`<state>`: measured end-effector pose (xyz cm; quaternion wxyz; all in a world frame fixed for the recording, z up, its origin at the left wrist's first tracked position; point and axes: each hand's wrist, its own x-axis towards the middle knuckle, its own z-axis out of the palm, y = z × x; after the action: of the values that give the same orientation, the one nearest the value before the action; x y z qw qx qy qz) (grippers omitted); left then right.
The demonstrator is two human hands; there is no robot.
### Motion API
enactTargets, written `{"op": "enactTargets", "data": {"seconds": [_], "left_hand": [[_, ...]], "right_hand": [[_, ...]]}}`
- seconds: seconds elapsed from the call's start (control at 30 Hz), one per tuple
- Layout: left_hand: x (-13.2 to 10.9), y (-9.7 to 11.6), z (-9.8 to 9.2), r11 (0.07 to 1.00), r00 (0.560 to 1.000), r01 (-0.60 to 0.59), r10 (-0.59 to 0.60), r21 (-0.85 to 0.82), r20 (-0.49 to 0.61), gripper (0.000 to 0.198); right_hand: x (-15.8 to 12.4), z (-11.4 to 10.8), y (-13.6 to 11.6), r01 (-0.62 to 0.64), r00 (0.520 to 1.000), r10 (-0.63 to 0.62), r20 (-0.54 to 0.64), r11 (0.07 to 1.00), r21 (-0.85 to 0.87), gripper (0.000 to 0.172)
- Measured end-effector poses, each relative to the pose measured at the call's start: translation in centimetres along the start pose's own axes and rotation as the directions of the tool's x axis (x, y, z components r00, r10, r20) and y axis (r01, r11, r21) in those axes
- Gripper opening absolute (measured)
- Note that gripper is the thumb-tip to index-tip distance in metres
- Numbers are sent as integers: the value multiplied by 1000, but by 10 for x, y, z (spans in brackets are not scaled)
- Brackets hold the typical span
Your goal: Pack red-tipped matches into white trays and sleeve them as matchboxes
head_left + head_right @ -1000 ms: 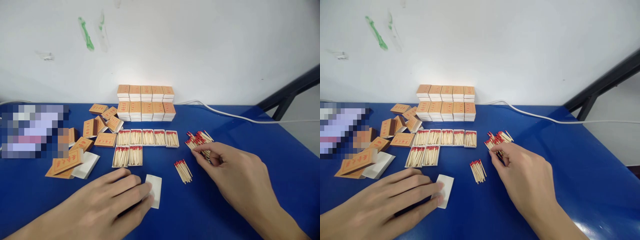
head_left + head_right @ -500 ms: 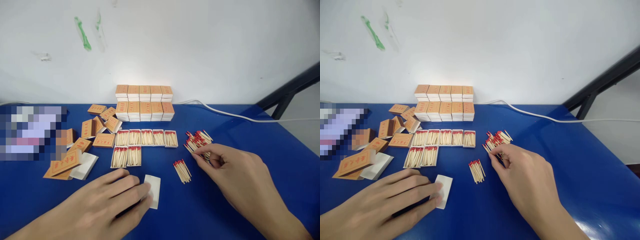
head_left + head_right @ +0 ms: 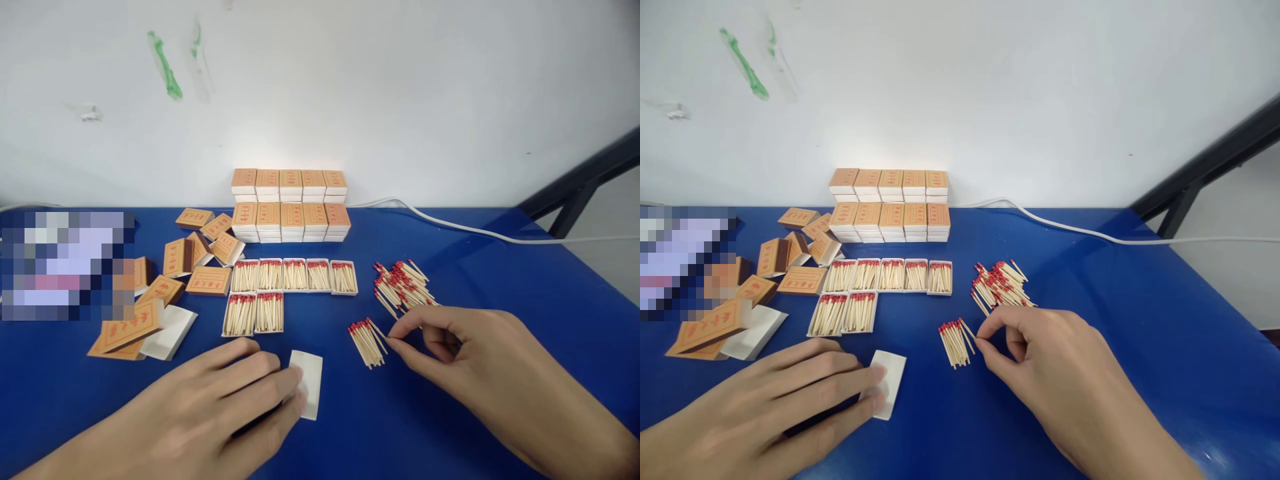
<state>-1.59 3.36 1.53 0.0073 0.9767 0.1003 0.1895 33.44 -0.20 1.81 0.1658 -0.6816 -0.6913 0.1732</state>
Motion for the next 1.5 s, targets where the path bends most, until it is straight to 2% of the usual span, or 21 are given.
{"op": "enactTargets", "data": {"seconds": [0.17, 0.27, 0.4, 0.53, 0.63, 0.83, 0.97, 1.13, 1.4, 1.5], "left_hand": [[0, 0, -1, 1000, 1000, 12, -12, -9, -6, 46], [1, 0, -1, 1000, 1000, 11, -11, -7, -3, 50], [0, 1, 0, 1000, 1000, 6, -6, -4, 1, 44], [-1, 0, 0, 1000, 1000, 7, -7, -2, -10, 43], [1, 0, 0, 1000, 999, 19, -19, 2, -30, 48], [2, 0, 0, 1000, 1000, 15, -15, 6, -24, 50], [0, -1, -1, 1000, 1000, 12, -12, 1, -15, 49], [1, -2, -2, 1000, 1000, 2, -2, 3, -10, 52], [2, -2, -2, 1000, 1000, 5, -5, -20, 0, 39], [1, -1, -2, 1000, 1000, 4, -4, -14, 16, 38]], "right_hand": [[0, -3, -1, -28, 995, 21, 101, 997, 68, 20], [1, -5, -2, -48, 993, 36, 115, 993, 109, 27], [4, -7, -2, -66, 997, 70, -34, 992, 109, 47], [8, -4, -1, -68, 973, 63, -223, 998, -13, 70], [10, 2, 0, -41, 968, 23, -251, 997, -66, 77], [10, 9, -1, -13, 969, -20, -248, 991, -131, 80], [10, 7, -2, -28, 973, -3, -231, 991, -128, 77], [9, 4, -1, -37, 983, 19, -184, 995, -94, 64], [5, 3, -1, -63, 997, 65, -29, 996, 56, 30], [5, 2, -3, -76, 997, 75, 14, 994, 76, 25]]}}
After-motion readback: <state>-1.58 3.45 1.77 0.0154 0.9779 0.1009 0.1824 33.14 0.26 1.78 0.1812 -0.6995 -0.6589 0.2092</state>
